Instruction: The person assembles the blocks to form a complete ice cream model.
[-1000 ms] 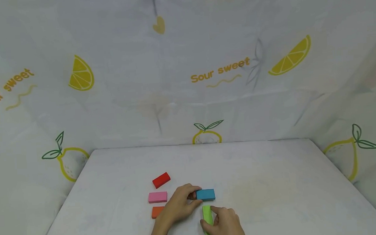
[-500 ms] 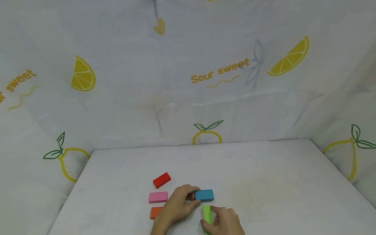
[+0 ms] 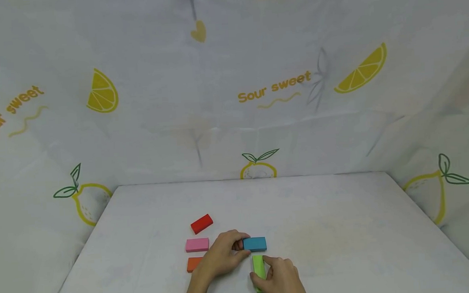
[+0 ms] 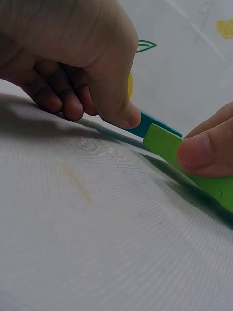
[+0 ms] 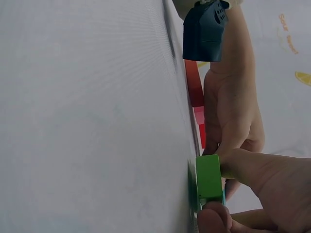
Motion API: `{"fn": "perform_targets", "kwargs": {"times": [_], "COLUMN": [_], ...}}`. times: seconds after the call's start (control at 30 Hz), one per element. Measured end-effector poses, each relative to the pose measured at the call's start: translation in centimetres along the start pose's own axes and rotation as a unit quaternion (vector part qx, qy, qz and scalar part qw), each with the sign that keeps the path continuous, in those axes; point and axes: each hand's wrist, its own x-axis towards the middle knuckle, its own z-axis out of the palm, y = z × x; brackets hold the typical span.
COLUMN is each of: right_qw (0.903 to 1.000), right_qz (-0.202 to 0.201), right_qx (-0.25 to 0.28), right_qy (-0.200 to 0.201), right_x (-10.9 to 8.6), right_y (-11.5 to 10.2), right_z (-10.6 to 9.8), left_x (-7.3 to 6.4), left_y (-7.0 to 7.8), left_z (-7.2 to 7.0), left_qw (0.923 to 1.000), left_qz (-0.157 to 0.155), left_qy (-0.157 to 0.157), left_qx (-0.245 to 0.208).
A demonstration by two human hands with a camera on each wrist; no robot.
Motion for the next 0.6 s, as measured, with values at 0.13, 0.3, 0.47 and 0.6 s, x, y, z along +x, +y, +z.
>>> {"fn": "perform_targets", "kwargs": {"times": [0.13,0.3,0.47,0.6], "right_qw": [1.0,1.0,1.0,1.0], "right_qz": [0.003,-0.001,0.003,0.008], "right_qx": [0.0,-0.004,-0.005,-0.004], "right_qy": [-0.002,0.006,0.002,-0.001], "right_x": [0.0,-0.01,0.11,0.17], "right_y": [0.0,0.08,0.22,0.31], "right_z": [0.1,0.24,0.33,0.4], "left_x": [0.0,0.08,0.1,0.1], "left_y": [0.14,0.2,0.23,0.28], "left_z": [-0.08,-0.07,-0.06,-0.03], "left_qw": [1.0,0.9999,0.9998,0.9998], "left_qz": [-0.006,-0.005,-0.004,-0.004], "left_qy": [-0.007,-0.01,-0.018,-0.02], "left_qx": [-0.001,0.002,-0.001,-0.004]}}
